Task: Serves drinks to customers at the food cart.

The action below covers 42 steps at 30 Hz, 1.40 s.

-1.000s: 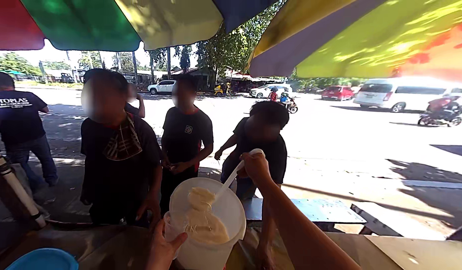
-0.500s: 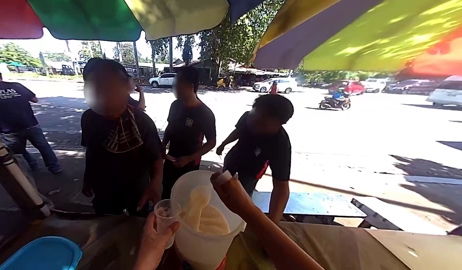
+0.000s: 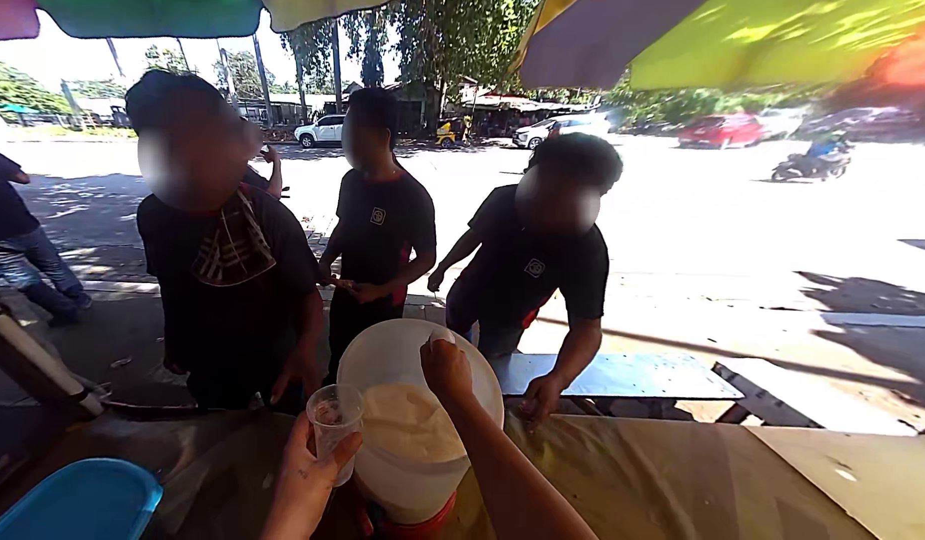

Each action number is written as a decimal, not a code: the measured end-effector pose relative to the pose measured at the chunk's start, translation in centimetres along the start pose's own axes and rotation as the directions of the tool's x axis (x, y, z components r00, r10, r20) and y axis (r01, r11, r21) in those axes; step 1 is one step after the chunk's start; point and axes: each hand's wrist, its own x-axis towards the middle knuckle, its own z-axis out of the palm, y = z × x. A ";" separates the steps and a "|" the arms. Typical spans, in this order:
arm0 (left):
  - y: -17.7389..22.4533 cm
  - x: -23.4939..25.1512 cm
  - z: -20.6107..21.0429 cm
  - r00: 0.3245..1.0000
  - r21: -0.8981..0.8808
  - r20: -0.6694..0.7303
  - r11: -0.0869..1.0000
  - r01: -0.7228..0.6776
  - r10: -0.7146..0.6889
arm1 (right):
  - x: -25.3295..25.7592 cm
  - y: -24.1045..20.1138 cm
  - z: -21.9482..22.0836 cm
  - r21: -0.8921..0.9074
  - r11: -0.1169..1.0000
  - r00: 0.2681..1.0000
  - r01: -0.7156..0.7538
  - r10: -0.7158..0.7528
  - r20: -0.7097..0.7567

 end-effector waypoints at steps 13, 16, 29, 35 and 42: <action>0.6 0.0 0.6 0.999 0.024 -0.008 0.999 0.049 -0.049 | -6.1 -1.6 -9.5 0.416 0.868 0.950 -0.270 0.311 -0.033; 0.4 0.5 0.7 1.000 0.091 0.011 0.996 0.025 -0.026 | -3.7 1.6 -9.9 0.537 0.837 0.966 -0.109 0.217 -0.143; 3.0 2.5 1.1 0.983 0.448 0.167 0.894 -0.003 -0.081 | -5.0 -5.0 -23.1 0.641 0.756 0.967 0.136 0.040 -0.253; 4.4 2.7 1.6 0.983 0.433 0.180 0.901 -0.038 -0.045 | -9.2 -8.4 -25.0 0.538 0.777 0.924 0.326 -0.144 -0.353; 4.8 2.4 1.8 0.992 0.324 0.116 0.942 -0.091 0.056 | -13.6 -9.2 -23.5 0.185 0.720 0.681 0.668 -0.493 -0.542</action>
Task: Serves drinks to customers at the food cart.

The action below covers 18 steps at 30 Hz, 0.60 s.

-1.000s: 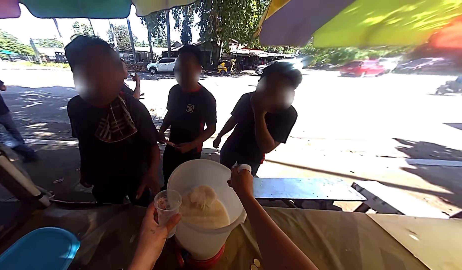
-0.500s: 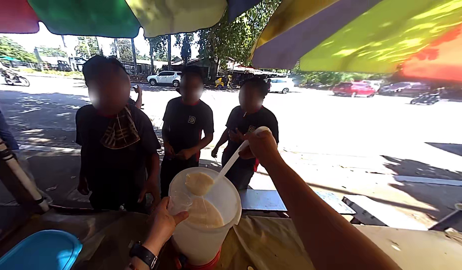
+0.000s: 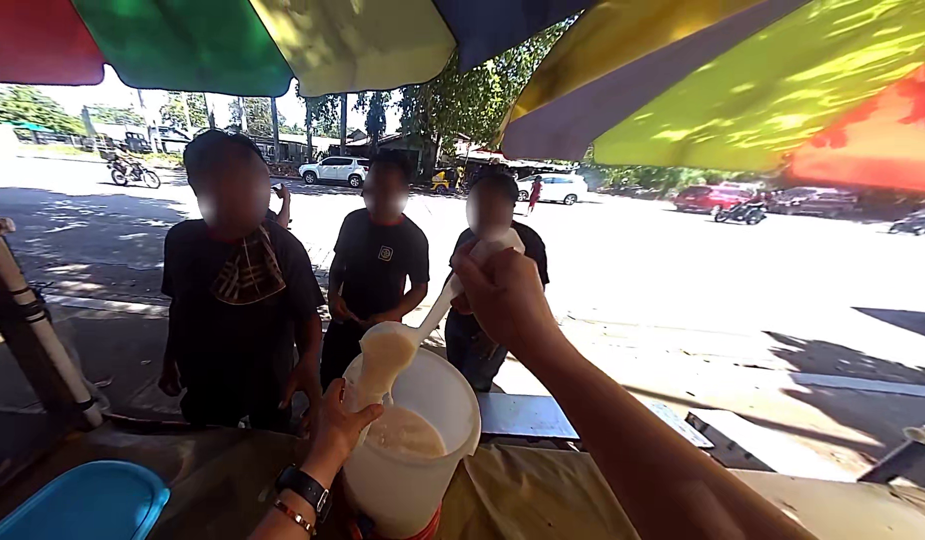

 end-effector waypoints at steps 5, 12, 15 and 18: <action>-0.5 0.1 0.3 0.994 -0.121 -0.098 0.991 -0.060 0.048 | -2.4 -0.4 0.8 -0.029 0.956 0.954 0.292 -0.293 -0.063; -0.1 0.4 0.5 0.965 -0.092 -0.231 0.985 -0.149 0.124 | -8.5 0.8 0.8 -0.006 0.640 0.640 0.768 -0.768 0.015; -0.2 0.5 0.8 0.957 -0.107 -0.259 0.981 -0.164 0.132 | -11.9 2.1 0.3 -0.065 0.411 0.415 0.909 -0.889 0.192; -1.4 0.6 1.5 0.942 -0.197 -0.273 0.948 -0.251 0.193 | -12.9 4.4 0.9 -0.123 0.438 0.454 0.891 -0.875 0.169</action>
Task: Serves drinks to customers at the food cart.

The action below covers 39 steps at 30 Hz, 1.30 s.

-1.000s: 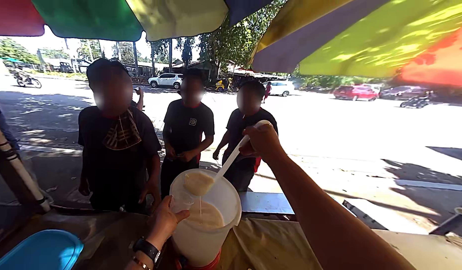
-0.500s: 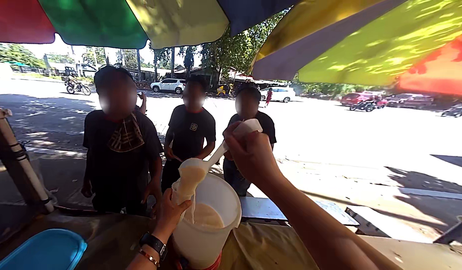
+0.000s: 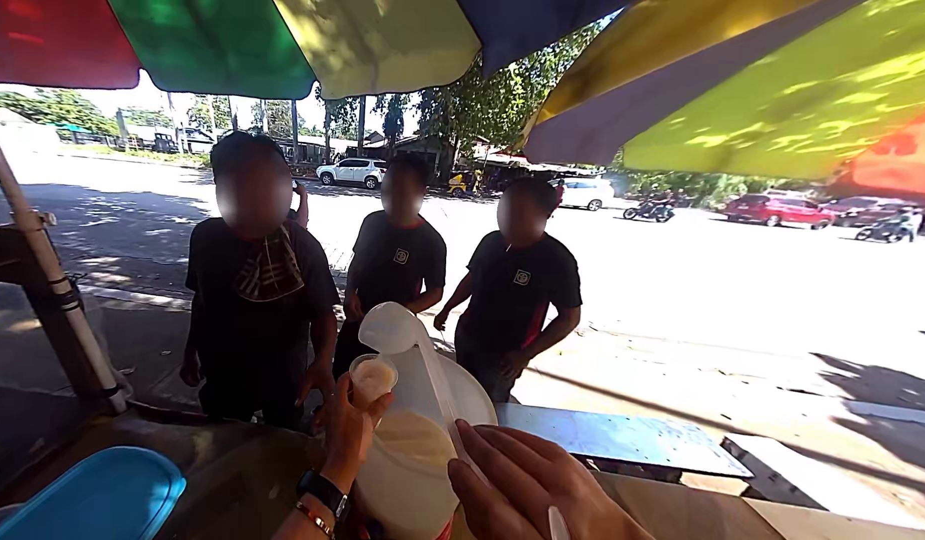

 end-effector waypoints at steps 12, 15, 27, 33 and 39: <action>-0.1 -2.3 0.6 0.997 -0.071 -0.035 0.996 0.061 -0.063 | -11.7 3.5 17.7 -0.024 0.475 0.401 -0.880 0.769 0.498; 0.0 -2.8 0.6 0.996 -0.103 -0.043 0.992 0.077 -0.082 | -11.6 3.6 18.8 -0.066 0.379 0.262 -0.923 0.745 0.614; -1.6 -3.0 -0.1 0.995 -0.091 -0.064 0.994 0.066 -0.072 | -6.9 9.5 10.4 0.101 0.092 0.113 -0.991 0.969 0.221; -2.1 -2.8 0.0 0.997 -0.098 -0.059 0.994 0.044 -0.050 | 1.1 12.6 1.9 0.169 0.016 0.042 -0.986 0.988 0.149; -2.1 -2.6 0.2 0.999 -0.083 -0.039 0.996 0.020 -0.024 | 7.0 11.4 -2.6 0.352 0.157 0.195 -0.923 0.978 0.074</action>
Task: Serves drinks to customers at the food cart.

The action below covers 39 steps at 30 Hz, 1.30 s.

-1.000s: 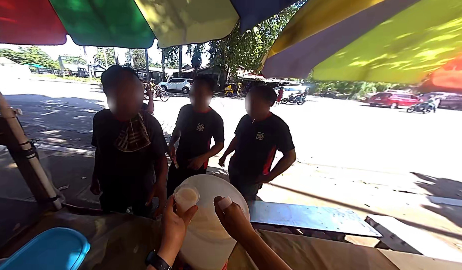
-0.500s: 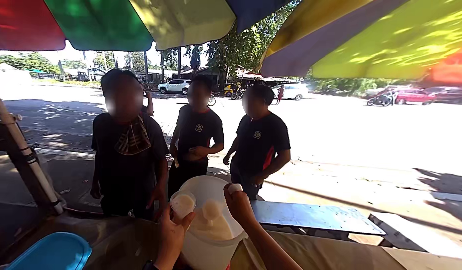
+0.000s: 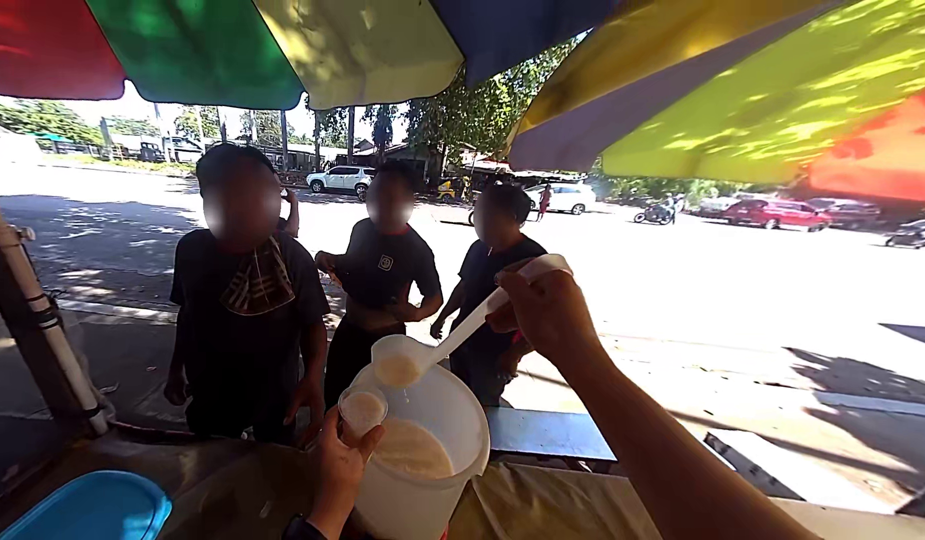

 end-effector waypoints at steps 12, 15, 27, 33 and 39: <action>1.3 0.5 0.1 1.000 0.054 0.014 0.998 0.024 -0.025 | -9.0 0.1 2.1 -0.061 0.518 0.521 0.853 -0.838 0.161; 1.0 0.6 0.1 1.000 0.015 0.001 1.000 -0.006 0.006 | -9.2 0.9 2.0 -0.052 0.605 0.607 0.794 -0.790 0.086; 0.2 1.6 -1.4 0.996 0.012 -0.086 1.000 0.020 -0.019 | -5.6 14.7 4.9 0.220 0.939 0.957 -0.265 0.284 -0.060; -0.9 3.2 -3.6 0.988 -0.006 -0.147 0.999 0.049 -0.049 | -11.8 23.9 11.1 -0.126 0.983 0.981 0.132 -0.111 0.162; -2.9 4.8 -5.0 0.977 0.010 -0.211 0.999 0.032 -0.029 | -12.5 24.9 12.5 -0.373 0.925 0.779 0.066 0.186 0.599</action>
